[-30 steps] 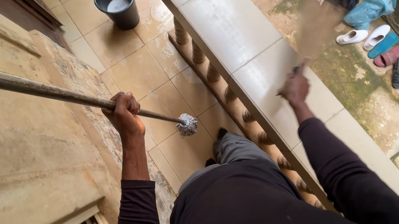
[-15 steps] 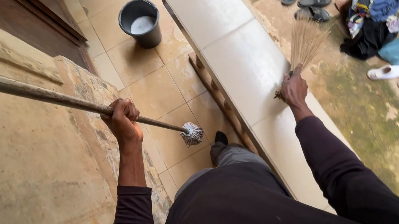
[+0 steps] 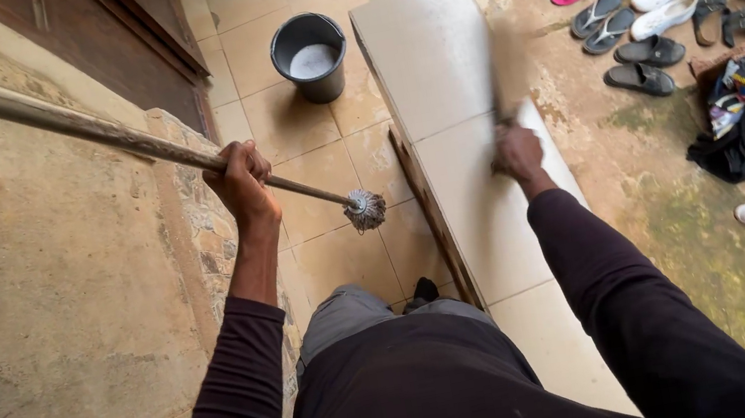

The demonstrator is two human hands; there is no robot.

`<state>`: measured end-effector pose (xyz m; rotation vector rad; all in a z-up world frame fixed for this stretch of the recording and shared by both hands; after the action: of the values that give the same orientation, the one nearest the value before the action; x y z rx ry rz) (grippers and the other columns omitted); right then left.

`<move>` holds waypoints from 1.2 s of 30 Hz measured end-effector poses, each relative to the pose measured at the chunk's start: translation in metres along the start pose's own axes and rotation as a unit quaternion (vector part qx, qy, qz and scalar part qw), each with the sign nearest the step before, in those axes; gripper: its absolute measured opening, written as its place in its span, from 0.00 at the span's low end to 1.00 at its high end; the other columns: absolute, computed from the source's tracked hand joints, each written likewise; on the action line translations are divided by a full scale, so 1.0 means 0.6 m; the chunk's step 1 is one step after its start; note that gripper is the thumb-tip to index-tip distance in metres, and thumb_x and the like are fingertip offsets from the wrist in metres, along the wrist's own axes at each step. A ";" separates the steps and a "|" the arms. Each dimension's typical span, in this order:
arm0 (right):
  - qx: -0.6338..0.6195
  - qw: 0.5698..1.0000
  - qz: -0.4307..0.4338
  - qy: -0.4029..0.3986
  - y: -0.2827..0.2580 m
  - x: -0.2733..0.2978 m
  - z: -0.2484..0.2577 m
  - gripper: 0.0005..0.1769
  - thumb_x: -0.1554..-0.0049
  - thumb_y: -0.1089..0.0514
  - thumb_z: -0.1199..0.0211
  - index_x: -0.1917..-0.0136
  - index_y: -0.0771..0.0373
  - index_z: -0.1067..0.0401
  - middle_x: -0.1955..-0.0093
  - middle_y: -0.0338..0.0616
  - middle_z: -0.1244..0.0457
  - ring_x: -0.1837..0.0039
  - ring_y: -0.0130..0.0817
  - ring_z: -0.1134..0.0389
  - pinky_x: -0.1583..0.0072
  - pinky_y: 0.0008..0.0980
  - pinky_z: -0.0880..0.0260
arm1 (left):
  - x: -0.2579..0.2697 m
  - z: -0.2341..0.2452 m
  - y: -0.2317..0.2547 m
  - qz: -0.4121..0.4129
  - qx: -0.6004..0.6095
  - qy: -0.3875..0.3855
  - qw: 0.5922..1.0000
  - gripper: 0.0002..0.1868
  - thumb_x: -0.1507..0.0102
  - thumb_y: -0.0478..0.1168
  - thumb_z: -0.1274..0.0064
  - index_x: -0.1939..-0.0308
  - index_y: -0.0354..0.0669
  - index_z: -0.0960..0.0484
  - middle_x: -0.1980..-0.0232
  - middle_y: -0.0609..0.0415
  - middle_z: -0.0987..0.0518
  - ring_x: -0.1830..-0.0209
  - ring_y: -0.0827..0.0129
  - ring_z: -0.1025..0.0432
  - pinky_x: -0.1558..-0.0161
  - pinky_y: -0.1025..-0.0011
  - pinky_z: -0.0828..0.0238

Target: Mopping an outdoor tiled floor and sweeping a ledge.

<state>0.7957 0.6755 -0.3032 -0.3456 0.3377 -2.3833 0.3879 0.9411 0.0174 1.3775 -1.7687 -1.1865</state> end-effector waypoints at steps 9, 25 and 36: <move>-0.227 0.963 -0.132 -0.066 -0.246 0.072 0.139 0.31 0.26 0.36 0.59 0.39 0.64 0.29 0.66 0.50 0.32 0.68 0.44 0.32 0.66 0.49 0.29 | -0.133 -0.012 -0.030 -0.010 0.027 0.006 1.000 0.23 0.41 0.28 0.52 0.84 0.50 0.46 0.85 0.64 0.47 0.87 0.77 0.56 0.79 0.71 0.60; -0.202 0.946 -0.220 0.123 -0.305 -0.132 0.137 0.39 0.30 0.51 0.50 0.14 0.51 0.66 0.50 0.59 0.30 0.58 0.48 0.26 0.58 0.47 0.24 | -0.468 0.061 -0.177 0.048 0.008 -0.007 0.999 0.21 0.42 0.27 0.51 0.85 0.48 0.41 0.86 0.64 0.45 0.88 0.76 0.54 0.81 0.70 0.59; -0.060 0.970 -0.235 -0.017 -0.333 -0.235 0.092 0.39 0.30 0.44 0.53 0.13 0.52 0.64 0.54 0.56 0.32 0.64 0.44 0.31 0.62 0.44 0.26 | -0.695 -0.007 -0.197 0.126 0.075 -0.088 0.985 0.23 0.43 0.26 0.51 0.85 0.46 0.45 0.84 0.63 0.47 0.86 0.77 0.55 0.79 0.70 0.61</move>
<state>0.7954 0.9070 -0.2070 -0.5765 0.4230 -2.8216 0.5601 1.3310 -0.0599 1.1156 -2.1238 -1.0824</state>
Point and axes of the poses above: each hand's wrist, its own x-axis away from the middle knuckle, its own z-axis out of the back of the hand, y = z × x, the point moved 4 cm from there along -x, towards the middle knuckle
